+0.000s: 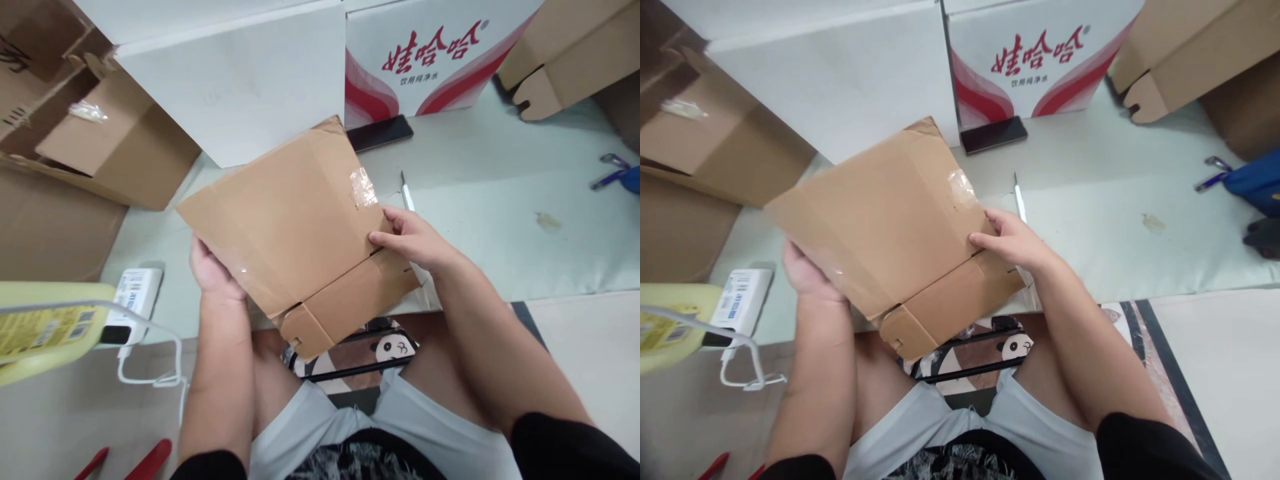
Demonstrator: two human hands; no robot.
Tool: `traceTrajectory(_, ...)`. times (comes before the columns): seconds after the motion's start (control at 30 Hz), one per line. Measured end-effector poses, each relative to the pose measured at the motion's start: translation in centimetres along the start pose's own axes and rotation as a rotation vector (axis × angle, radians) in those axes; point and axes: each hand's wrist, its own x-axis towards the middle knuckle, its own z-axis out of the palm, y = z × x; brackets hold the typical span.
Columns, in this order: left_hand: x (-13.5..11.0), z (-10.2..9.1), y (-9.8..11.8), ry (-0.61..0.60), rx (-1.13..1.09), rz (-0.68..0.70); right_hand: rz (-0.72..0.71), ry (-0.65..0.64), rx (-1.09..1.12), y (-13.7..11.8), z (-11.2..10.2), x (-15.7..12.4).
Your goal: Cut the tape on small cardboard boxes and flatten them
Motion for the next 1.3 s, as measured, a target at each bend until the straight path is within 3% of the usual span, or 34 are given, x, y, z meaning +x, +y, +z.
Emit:
traceTrajectory(0.13,-0.5,0.4,0.2,-0.021,0.003,-0.017,-0.012,0.176,-0.156,-0.2,0.3,0.2)
traceTrajectory(0.3,1.0,-1.6,-0.6,0.065,-0.019,0.022,-0.01,-0.03,0.146,0.1,-1.5,-0.9)
traceTrajectory(0.4,1.4,-1.6,-1.2,0.095,-0.062,0.034,0.001,-0.051,0.266,0.8,-2.3,-1.0)
traceTrajectory(0.5,1.0,-0.2,-1.9,0.083,-0.111,-0.029,0.028,0.008,0.256,1.1,-1.7,-0.7)
traceTrajectory(0.63,0.0,1.5,-1.8,0.101,-0.149,-0.025,0.079,0.224,0.161,0.2,-0.8,-2.4)
traceTrajectory(0.77,-0.2,1.7,-0.8,0.062,-0.084,-0.208,0.015,0.468,0.064,-1.1,-2.2,-7.5)
traceTrajectory(0.83,-0.2,1.9,-0.5,0.044,-0.085,-0.287,-0.064,0.681,0.019,-1.6,-3.6,-10.3)
traceTrajectory(0.93,-0.2,2.6,-0.4,0.024,-0.108,-0.32,-0.176,1.149,-0.144,-2.2,-6.1,-13.4)
traceTrajectory(1.0,-0.3,3.0,-0.5,-0.011,-0.097,-0.329,-0.113,1.38,-0.319,-2.8,-7.9,-14.3)
traceTrajectory(1.07,-0.4,3.2,-0.6,-0.046,-0.077,-0.333,0.04,1.454,-0.477,-3.6,-9.3,-14.2)
traceTrajectory(1.17,-0.4,3.1,-0.7,-0.077,-0.054,-0.323,0.215,1.441,-0.543,-5.1,-11.0,-12.5)
traceTrajectory(1.3,0.0,3.0,-0.9,-0.071,-0.034,-0.328,0.283,1.487,-0.525,-7.5,-13.5,-8.2)
